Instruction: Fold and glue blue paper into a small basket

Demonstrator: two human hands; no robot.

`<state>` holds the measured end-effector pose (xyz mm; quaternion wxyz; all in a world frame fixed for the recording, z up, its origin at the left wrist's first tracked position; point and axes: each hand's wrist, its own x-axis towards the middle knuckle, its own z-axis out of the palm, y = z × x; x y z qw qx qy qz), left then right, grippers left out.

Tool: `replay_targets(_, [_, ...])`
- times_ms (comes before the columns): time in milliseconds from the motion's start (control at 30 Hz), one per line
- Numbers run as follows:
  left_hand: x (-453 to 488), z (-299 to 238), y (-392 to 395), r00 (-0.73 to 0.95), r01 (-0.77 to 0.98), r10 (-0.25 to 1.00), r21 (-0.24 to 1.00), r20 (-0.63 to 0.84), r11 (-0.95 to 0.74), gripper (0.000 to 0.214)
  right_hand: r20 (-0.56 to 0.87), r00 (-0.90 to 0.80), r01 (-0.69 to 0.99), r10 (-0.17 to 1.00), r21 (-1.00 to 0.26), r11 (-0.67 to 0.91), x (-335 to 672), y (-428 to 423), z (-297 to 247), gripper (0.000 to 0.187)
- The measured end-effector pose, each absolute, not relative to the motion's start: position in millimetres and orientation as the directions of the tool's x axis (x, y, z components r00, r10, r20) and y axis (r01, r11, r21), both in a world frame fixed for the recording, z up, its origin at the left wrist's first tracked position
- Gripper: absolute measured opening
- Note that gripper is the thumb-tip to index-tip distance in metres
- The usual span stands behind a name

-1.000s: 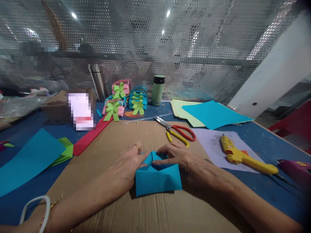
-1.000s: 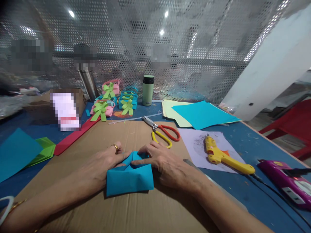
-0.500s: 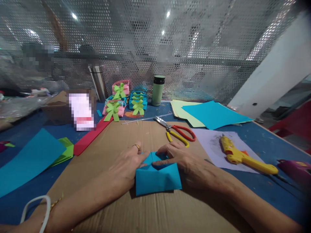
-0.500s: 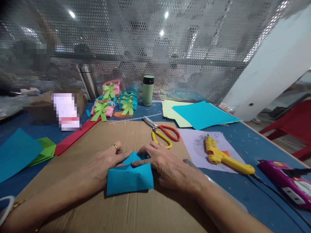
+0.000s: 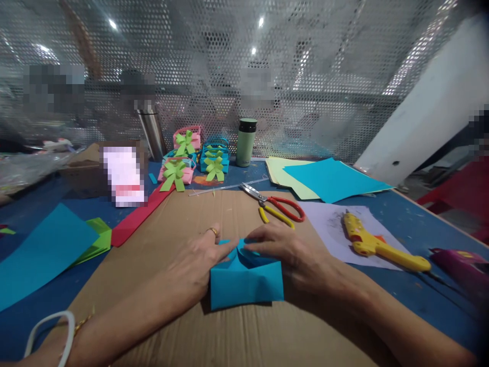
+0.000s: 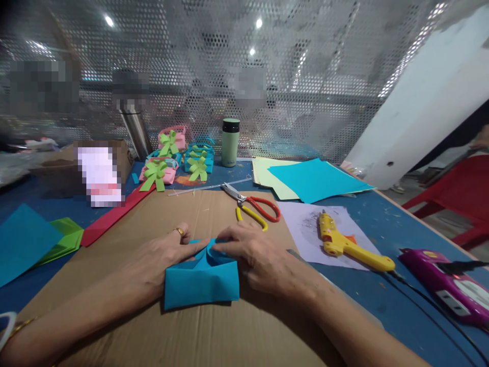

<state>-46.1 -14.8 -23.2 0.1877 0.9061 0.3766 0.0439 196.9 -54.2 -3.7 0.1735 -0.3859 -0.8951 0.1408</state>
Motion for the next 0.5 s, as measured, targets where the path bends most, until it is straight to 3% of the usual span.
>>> replay_targets(167, [-47, -24, -16, 0.717, 0.657, 0.696, 0.371, -0.040, -0.656, 0.039, 0.385, -0.470, 0.760, 0.795, -0.283, 0.586, 209, -46, -9, 0.023])
replay_targets(500, [-50, -21, -16, 0.704, 0.672, 0.709, 0.354, -0.032, -0.651, 0.041, 0.215, -0.497, 0.789, 0.841, -0.293, 0.541, 190, -62, -10, 0.006])
